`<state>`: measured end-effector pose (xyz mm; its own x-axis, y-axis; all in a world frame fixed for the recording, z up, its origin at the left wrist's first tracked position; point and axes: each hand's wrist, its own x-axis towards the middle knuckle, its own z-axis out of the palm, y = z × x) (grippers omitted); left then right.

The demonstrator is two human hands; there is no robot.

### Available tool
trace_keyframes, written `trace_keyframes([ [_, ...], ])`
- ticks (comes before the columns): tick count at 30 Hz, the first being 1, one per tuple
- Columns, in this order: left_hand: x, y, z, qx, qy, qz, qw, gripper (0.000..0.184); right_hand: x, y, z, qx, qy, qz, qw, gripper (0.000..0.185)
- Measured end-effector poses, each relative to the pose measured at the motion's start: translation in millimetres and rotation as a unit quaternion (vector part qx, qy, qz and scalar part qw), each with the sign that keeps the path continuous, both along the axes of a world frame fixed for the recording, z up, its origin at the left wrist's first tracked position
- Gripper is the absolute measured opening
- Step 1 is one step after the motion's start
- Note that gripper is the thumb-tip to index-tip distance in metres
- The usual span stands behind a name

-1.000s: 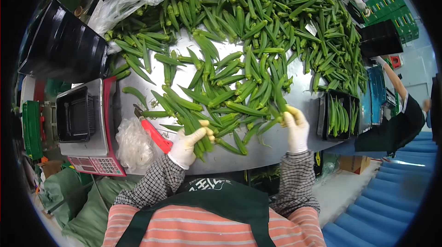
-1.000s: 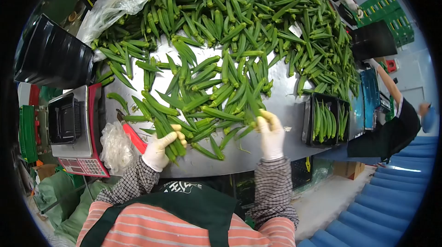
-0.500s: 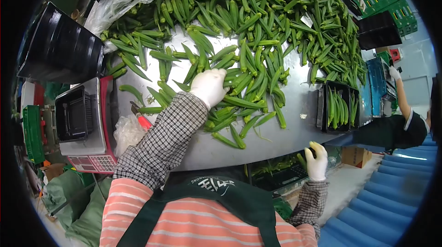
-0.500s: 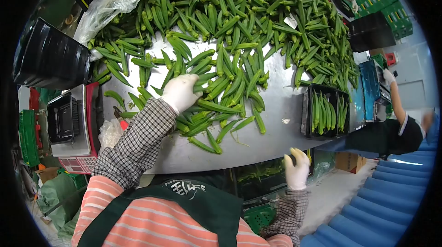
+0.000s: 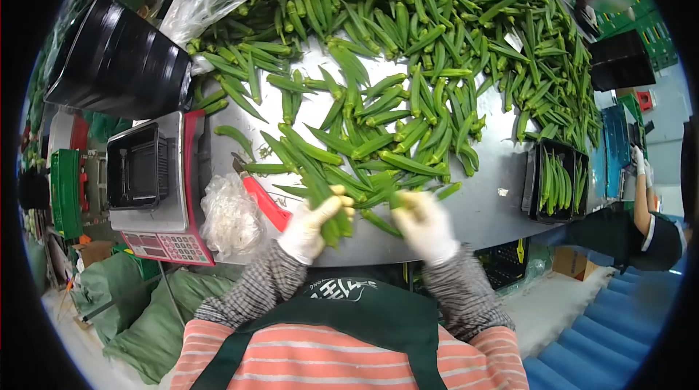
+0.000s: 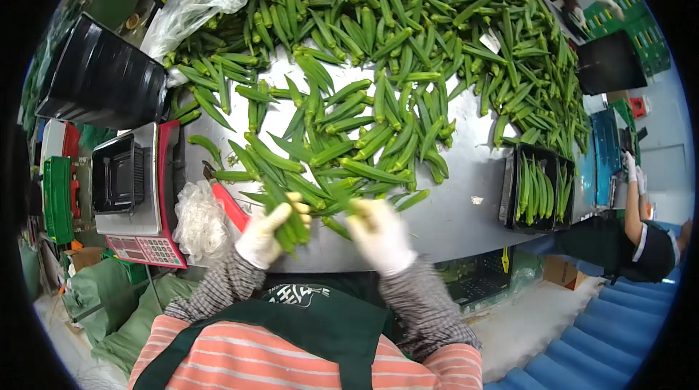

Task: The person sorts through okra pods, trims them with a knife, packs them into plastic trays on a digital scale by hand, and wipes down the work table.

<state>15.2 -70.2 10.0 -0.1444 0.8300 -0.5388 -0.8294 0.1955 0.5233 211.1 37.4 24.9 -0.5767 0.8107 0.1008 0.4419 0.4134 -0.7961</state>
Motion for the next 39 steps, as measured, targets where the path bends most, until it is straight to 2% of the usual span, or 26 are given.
trace_keyframes([
  [1,10.3,-2.9,-3.2,-0.012,-0.058,0.015,0.998,0.037,-24.7,-13.4,7.1,0.059,0.004,0.08,0.995,0.026],
  [2,16.4,-6.1,-11.9,-0.023,-0.048,0.032,0.998,0.034,-42.2,-23.3,22.0,-0.013,-0.046,0.153,0.987,0.028],
  [3,17.7,-9.0,-18.4,-0.036,-0.039,0.049,0.997,0.031,-51.9,-21.3,22.8,-0.025,-0.036,0.188,0.981,0.028],
  [5,1.2,-22.3,-14.7,-0.042,-0.062,0.048,0.996,0.029,-60.3,4.9,11.3,0.086,0.006,0.113,0.99,0.029],
  [7,-17.6,-34.0,-16.0,-0.062,-0.07,0.06,0.994,0.028,-73.9,33.6,15.6,0.034,-0.123,0.049,0.991,0.03],
  [9,-22.2,-39.2,-13.8,-0.065,-0.069,0.072,0.993,0.029,-88.3,55.2,-8.9,0.075,-0.178,0.062,0.979,0.027],
  [12,-19.0,-41.4,-11.5,-0.034,-0.069,0.075,0.994,0.03,-86.3,55.4,-8.6,0.098,-0.081,0.066,0.99,0.025],
  [15,-11.7,-43.2,-16.7,-0.028,-0.098,0.064,0.993,0.03,-64.0,31.5,14.6,-0.005,-0.059,0.035,0.998,0.016],
  [16,-10.6,-43.6,-17.2,-0.03,-0.103,0.06,0.992,0.031,-58.0,23.5,15.4,0.011,-0.025,0.044,0.999,0.018],
  [17,-10.6,-41.2,-18.4,-0.029,-0.107,0.053,0.992,0.031,-52.7,19.0,8.1,0.087,0.018,0.08,0.993,0.018],
  [20,-7.5,-31.5,-16.5,-0.002,-0.112,0.036,0.993,0.031,-49.8,2.2,14.8,0.085,-0.001,0.112,0.99,0.021],
  [24,-9.5,-25.9,-10.5,0.022,-0.09,0.029,0.995,0.031,-13.3,-1.8,30.2,0.153,-0.006,0.117,0.981,0.021],
  [26,-16.1,-29.0,-7.7,0.031,-0.074,0.029,0.996,0.032,46.4,-8.7,51.4,0.082,-0.087,0.097,0.988,0.02],
  [27,-20.0,-32.1,-9.1,0.025,-0.07,0.033,0.997,0.032,80.3,-12.9,58.3,0.0,-0.16,0.076,0.984,0.017],
  [29,-26.3,-38.7,-14.3,0.014,-0.062,0.044,0.997,0.032,123.8,-11.8,57.8,0.093,-0.316,0.089,0.94,0.014],
  [31,-28.2,-39.7,-13.7,-0.004,-0.072,0.047,0.996,0.031,82.8,-5.2,63.3,0.097,-0.221,0.049,0.969,0.012],
  [32,-26.9,-39.5,-15.2,0.002,-0.07,0.053,0.996,0.031,55.7,0.3,56.7,0.097,-0.172,0.063,0.978,0.014],
  [35,-23.4,-42.7,-13.6,0.003,-0.078,0.07,0.994,0.029,-42.7,20.5,17.2,0.149,-0.073,0.08,0.983,0.024],
  [37,-23.2,-47.4,-12.9,-0.003,-0.086,0.077,0.993,0.028,-94.6,36.1,-8.6,0.21,-0.118,0.083,0.967,0.027],
  [39,-23.7,-55.9,-13.6,-0.004,-0.089,0.084,0.993,0.03,-115.4,54.0,-26.4,0.191,-0.252,0.124,0.94,0.028],
])
